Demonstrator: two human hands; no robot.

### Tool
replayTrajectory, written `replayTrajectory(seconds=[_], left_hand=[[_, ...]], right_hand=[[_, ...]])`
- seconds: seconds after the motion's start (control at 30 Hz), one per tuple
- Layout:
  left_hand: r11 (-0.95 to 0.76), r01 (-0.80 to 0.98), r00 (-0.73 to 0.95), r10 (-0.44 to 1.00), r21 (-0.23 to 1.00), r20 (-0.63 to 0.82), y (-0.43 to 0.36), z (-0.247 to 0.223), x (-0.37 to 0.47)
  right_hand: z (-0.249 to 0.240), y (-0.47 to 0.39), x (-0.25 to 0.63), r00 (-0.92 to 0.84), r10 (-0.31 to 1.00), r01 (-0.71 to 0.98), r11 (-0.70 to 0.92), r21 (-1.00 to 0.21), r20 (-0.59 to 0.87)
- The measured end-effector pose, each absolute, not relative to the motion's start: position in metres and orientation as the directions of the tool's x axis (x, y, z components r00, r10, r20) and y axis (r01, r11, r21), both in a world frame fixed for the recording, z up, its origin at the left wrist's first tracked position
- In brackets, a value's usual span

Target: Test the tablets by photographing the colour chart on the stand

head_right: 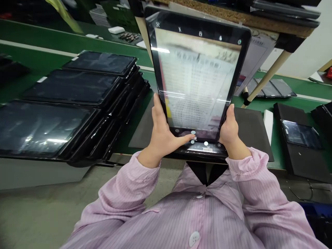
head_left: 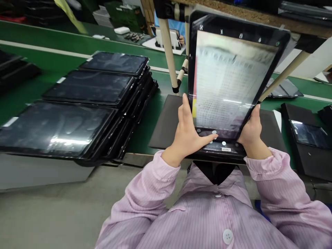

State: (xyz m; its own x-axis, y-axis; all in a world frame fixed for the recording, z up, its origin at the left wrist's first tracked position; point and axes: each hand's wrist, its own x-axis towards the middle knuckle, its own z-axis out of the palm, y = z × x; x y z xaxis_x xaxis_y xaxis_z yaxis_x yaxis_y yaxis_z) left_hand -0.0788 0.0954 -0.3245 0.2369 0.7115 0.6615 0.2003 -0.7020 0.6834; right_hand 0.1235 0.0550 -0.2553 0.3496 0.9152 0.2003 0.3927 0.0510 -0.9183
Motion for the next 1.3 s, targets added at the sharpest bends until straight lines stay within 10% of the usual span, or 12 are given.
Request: replayTrajectory(seconds=[0.37,0.63,0.87,1.3], left_hand=[[-0.624,0.081,0.211,0.773,0.777,0.599,0.095,-0.327,-0.077],[-0.225,-0.499,0.195,0.912,0.837,0.361,0.103,-0.302,-0.101],[-0.077,-0.501,0.175,0.967,0.862,0.188,0.081,-0.304,-0.134],[0.112,-0.478,0.157,0.987,0.871,-0.041,0.072,-0.287,-0.190]], right_hand=[[-0.256,0.057,0.121,0.377,0.894,0.390,0.085,-0.917,0.243],[-0.253,0.043,0.114,0.472,0.856,0.330,0.050,-0.943,0.211],[-0.199,0.036,0.089,0.007,0.796,0.536,0.508,-0.675,0.605],[-0.210,0.053,0.097,0.122,0.923,0.377,0.296,-0.878,0.364]])
